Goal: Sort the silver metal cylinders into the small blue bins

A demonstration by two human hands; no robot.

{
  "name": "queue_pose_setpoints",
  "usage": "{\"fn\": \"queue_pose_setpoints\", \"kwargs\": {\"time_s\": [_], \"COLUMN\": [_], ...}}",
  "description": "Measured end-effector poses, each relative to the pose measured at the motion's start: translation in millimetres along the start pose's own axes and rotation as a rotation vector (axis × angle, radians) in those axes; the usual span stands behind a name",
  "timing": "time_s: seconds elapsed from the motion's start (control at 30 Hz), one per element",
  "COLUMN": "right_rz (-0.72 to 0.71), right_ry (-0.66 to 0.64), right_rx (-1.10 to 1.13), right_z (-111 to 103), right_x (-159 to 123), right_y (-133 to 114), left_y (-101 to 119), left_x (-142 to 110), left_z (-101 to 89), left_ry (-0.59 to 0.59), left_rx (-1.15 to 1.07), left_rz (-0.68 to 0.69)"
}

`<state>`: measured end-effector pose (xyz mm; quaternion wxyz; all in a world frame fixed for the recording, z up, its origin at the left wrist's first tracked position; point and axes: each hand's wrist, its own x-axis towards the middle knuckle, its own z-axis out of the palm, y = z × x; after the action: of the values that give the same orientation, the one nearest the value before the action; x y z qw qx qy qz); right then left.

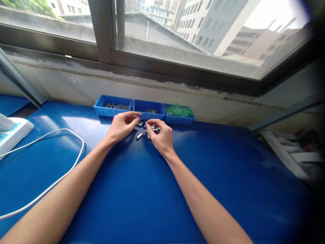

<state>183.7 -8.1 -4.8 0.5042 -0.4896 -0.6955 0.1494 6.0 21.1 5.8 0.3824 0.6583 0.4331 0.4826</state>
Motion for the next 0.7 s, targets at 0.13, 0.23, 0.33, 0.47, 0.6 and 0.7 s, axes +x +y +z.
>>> {"fn": "queue_pose_setpoints", "kwargs": {"time_s": [0.13,0.23,0.33,0.47,0.6,0.7], "right_rz": [0.113,0.158,0.195,0.210,0.216,0.204], "right_ry": [0.021,-0.002,-0.051,-0.077,-0.082,-0.054], "right_rx": [0.155,0.224,0.276,0.281,0.281,0.248], "right_z": [-1.9,-1.2,-1.3,-2.5,-2.7,-3.0], "right_x": [0.5,-0.2,-0.8,-0.9,-0.5,-0.1], "right_y": [-0.3,-0.9,-2.1,-2.8,-3.0,-4.5], "left_y": [3.1,5.0,6.8,7.6,7.2,7.7], "left_x": [-3.3,-4.8,-6.4,-7.2,-6.2,-5.6], "left_z": [7.7,10.0,10.2,9.1,8.3,8.4], "left_ry": [-0.108,-0.144,-0.165,-0.162,-0.144,-0.141], "left_rx": [-0.062,-0.071,-0.074,-0.100,-0.102,-0.134], "left_rz": [0.031,0.060,0.067,0.054,0.054,0.044]}}
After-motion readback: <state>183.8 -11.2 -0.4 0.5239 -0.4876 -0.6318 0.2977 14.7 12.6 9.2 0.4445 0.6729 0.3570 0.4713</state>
